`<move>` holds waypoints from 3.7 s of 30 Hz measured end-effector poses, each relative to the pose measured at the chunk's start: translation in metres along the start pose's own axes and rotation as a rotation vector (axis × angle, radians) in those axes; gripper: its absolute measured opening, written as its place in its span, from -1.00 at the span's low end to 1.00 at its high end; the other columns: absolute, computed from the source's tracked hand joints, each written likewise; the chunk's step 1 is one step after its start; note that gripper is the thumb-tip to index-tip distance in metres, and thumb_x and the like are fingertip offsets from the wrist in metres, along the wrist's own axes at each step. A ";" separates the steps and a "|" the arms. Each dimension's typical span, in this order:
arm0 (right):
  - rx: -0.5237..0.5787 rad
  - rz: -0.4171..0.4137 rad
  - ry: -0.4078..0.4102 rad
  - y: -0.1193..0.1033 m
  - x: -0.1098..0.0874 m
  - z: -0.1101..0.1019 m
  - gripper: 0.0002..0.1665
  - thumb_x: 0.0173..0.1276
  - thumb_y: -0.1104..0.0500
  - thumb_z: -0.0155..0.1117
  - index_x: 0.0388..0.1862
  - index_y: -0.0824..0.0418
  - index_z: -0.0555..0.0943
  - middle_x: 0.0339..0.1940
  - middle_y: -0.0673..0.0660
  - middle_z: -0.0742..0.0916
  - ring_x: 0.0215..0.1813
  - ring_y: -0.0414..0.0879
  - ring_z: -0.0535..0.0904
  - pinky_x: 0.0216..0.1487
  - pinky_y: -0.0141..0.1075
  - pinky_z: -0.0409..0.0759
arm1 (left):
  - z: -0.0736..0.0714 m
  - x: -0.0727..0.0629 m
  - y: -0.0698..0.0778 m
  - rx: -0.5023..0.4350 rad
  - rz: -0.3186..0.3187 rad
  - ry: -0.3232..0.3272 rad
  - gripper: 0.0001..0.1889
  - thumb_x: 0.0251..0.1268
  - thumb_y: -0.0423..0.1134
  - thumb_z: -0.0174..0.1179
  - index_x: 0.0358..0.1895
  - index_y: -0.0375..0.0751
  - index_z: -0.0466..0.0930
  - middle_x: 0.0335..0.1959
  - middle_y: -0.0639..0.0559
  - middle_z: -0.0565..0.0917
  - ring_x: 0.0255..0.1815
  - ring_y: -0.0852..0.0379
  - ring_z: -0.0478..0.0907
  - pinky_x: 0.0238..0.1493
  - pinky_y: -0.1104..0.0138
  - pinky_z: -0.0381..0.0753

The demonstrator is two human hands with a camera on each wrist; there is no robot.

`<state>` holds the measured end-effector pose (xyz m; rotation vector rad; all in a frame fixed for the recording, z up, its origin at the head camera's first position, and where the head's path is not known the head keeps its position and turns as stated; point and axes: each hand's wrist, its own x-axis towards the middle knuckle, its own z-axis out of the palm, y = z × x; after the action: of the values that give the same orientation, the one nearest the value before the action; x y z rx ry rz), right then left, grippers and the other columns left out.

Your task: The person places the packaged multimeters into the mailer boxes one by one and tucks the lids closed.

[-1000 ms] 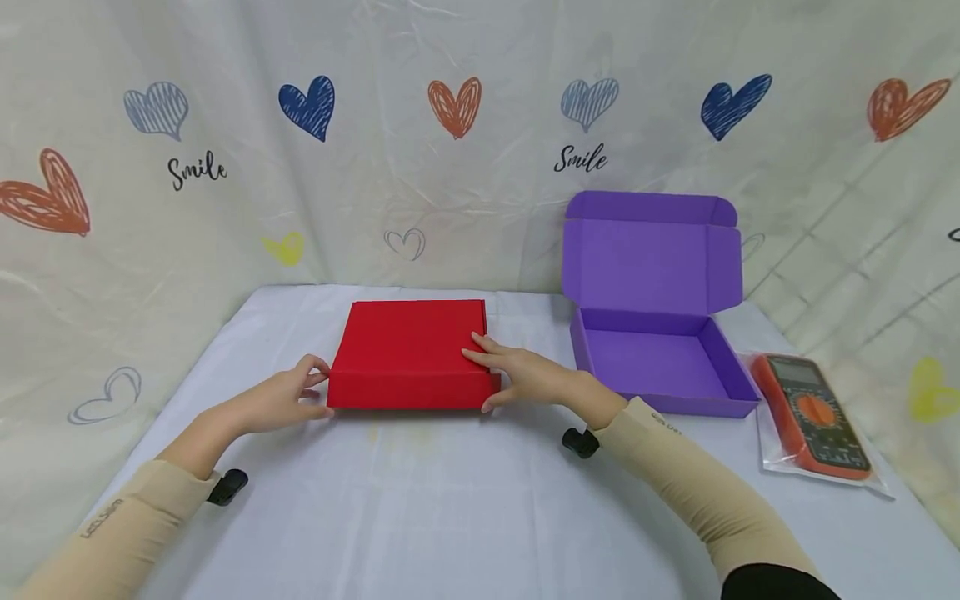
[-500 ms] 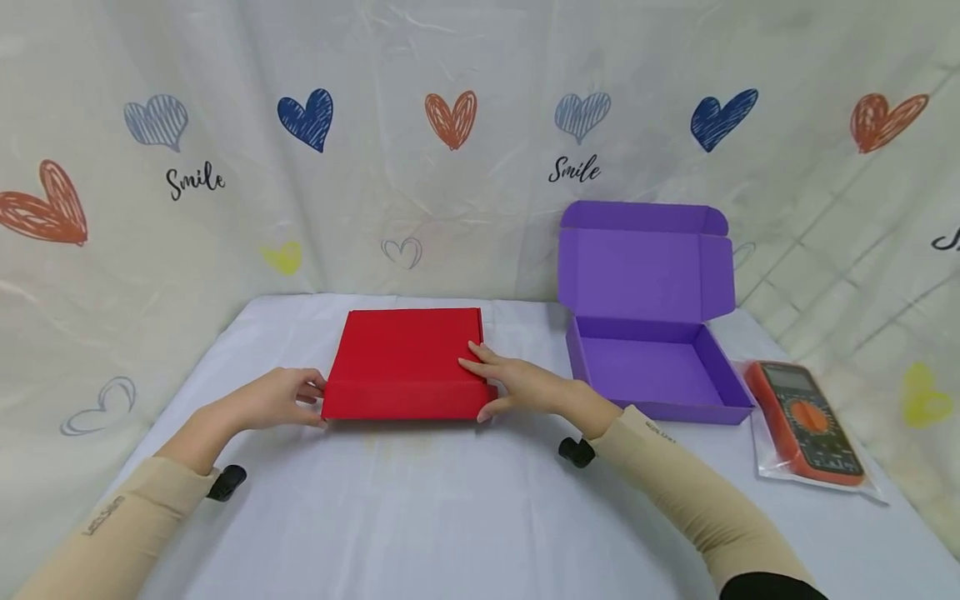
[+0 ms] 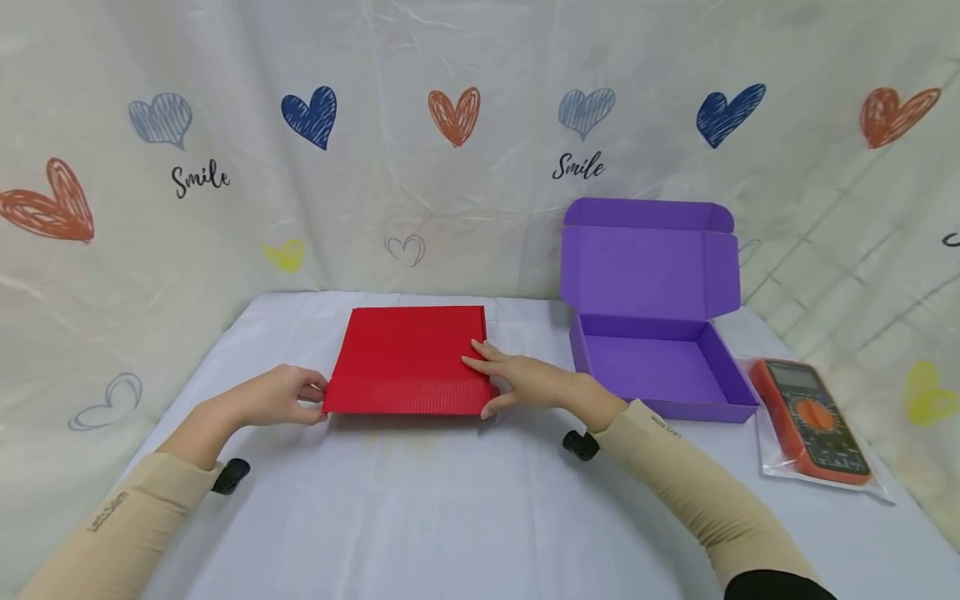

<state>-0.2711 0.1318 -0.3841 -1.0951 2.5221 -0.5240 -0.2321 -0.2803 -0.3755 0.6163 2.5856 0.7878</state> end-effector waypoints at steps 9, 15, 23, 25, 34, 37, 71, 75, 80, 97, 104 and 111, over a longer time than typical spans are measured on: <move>0.019 0.004 -0.018 0.001 0.001 -0.004 0.09 0.34 -0.10 0.46 0.69 0.08 0.10 0.72 0.14 -0.05 0.69 0.08 -0.15 0.48 -0.10 0.33 | -0.002 0.001 0.002 0.009 0.001 -0.007 -0.60 0.23 -0.24 0.42 0.06 -0.42 0.68 -0.02 -0.13 0.77 0.09 -0.11 0.71 0.09 0.06 0.67; 0.015 0.009 -0.026 0.002 0.002 -0.004 0.09 0.34 -0.11 0.46 0.69 0.06 0.09 0.72 0.12 -0.06 0.69 0.07 -0.14 0.45 -0.13 0.38 | 0.000 0.001 0.002 -0.010 0.004 -0.025 -0.61 0.27 -0.27 0.40 0.09 -0.45 0.69 -0.03 -0.11 0.78 0.11 -0.11 0.70 0.07 0.12 0.69; 0.022 -0.005 -0.020 0.002 0.001 -0.004 0.10 0.33 -0.12 0.46 0.69 0.06 0.09 0.72 0.13 -0.07 0.69 0.09 -0.13 0.42 -0.13 0.41 | -0.001 0.000 0.004 0.015 0.011 -0.050 -0.69 0.33 -0.28 0.35 0.05 -0.40 0.73 -0.05 -0.08 0.78 0.09 -0.11 0.70 0.06 0.13 0.69; 0.022 -0.005 -0.020 0.002 0.001 -0.004 0.10 0.33 -0.11 0.46 0.69 0.06 0.09 0.72 0.12 -0.07 0.69 0.08 -0.13 0.42 -0.13 0.41 | -0.001 -0.001 0.003 0.011 0.009 -0.058 -0.62 0.33 -0.21 0.38 0.10 -0.40 0.71 -0.04 -0.06 0.78 0.10 -0.09 0.70 0.08 0.10 0.68; 0.024 -0.013 -0.007 0.003 0.000 -0.002 0.11 0.31 -0.09 0.48 0.68 0.08 0.10 0.72 0.14 -0.06 0.69 0.10 -0.12 0.42 -0.14 0.42 | -0.005 -0.003 -0.001 0.022 -0.032 -0.069 -0.62 0.46 0.04 0.25 0.10 -0.15 0.77 -0.05 0.14 0.75 0.01 0.10 0.61 0.10 0.06 0.58; 0.017 -0.018 -0.001 0.004 0.001 -0.001 0.11 0.31 -0.10 0.48 0.68 0.09 0.10 0.72 0.16 -0.05 0.68 0.12 -0.09 0.39 -0.15 0.45 | -0.005 -0.002 -0.001 0.032 -0.031 -0.055 -0.61 0.44 0.02 0.28 0.08 -0.19 0.76 -0.06 0.10 0.75 0.02 0.03 0.62 0.09 0.02 0.60; -0.024 0.116 0.134 -0.017 -0.019 0.010 0.07 0.33 -0.08 0.49 0.66 0.15 0.18 0.43 0.27 0.54 -0.12 -0.01 0.68 0.04 -0.20 0.61 | 0.002 0.036 0.005 0.048 0.082 0.067 -0.03 0.18 0.10 0.49 0.63 0.05 0.20 0.69 -0.10 -0.04 0.66 -0.29 -0.18 0.40 -0.20 0.33; -0.078 0.112 0.148 -0.018 -0.023 0.013 0.08 0.26 0.01 0.57 0.65 0.14 0.23 -0.51 0.03 0.62 -0.57 -0.18 0.26 -0.38 -0.33 0.42 | 0.001 0.038 0.001 0.045 0.092 0.057 -0.03 0.17 0.12 0.50 0.62 0.05 0.22 0.69 -0.09 -0.06 0.66 -0.30 -0.24 0.37 -0.19 0.36; -0.135 0.084 0.222 -0.016 -0.023 0.018 0.07 0.23 0.13 0.59 0.63 0.18 0.24 -0.24 0.09 0.79 -0.42 -0.15 0.59 -0.19 -0.28 0.62 | 0.000 0.039 0.000 0.124 0.090 0.064 -0.03 0.16 0.19 0.47 0.62 0.09 0.21 0.70 -0.06 -0.06 0.66 -0.27 -0.21 0.43 -0.29 0.17; -0.049 0.170 0.247 -0.017 -0.020 0.019 -0.39 0.19 0.02 0.62 0.14 0.31 0.73 -0.16 0.09 0.81 -0.22 -0.12 0.70 -0.14 -0.23 0.64 | 0.004 0.037 -0.004 0.247 0.129 0.084 -0.02 0.22 0.32 0.36 0.64 0.08 0.16 0.69 -0.06 -0.04 0.66 -0.24 -0.13 0.42 -0.45 -0.18; 0.043 0.149 0.249 -0.010 -0.020 0.020 -0.33 0.19 0.00 0.61 0.17 0.37 0.70 -0.22 0.01 0.83 -0.31 -0.24 0.65 -0.34 -0.39 0.53 | 0.006 0.037 -0.004 0.252 0.118 0.082 -0.02 0.21 0.30 0.37 0.64 0.09 0.16 0.70 -0.05 -0.05 0.66 -0.22 -0.13 0.43 -0.44 -0.17; 0.094 0.120 0.240 -0.011 -0.024 0.020 -0.37 0.26 0.02 0.55 0.16 0.42 0.69 -0.37 -0.01 0.83 -0.40 -0.29 0.58 -0.43 -0.41 0.45 | 0.005 0.037 -0.006 0.220 0.110 0.084 -0.02 0.20 0.30 0.38 0.63 0.10 0.18 0.70 -0.05 -0.05 0.66 -0.22 -0.13 0.44 -0.42 -0.13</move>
<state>-0.2400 0.1385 -0.3932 -0.8860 2.7143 -0.7725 -0.2628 -0.2640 -0.3907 0.8127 2.7580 0.5768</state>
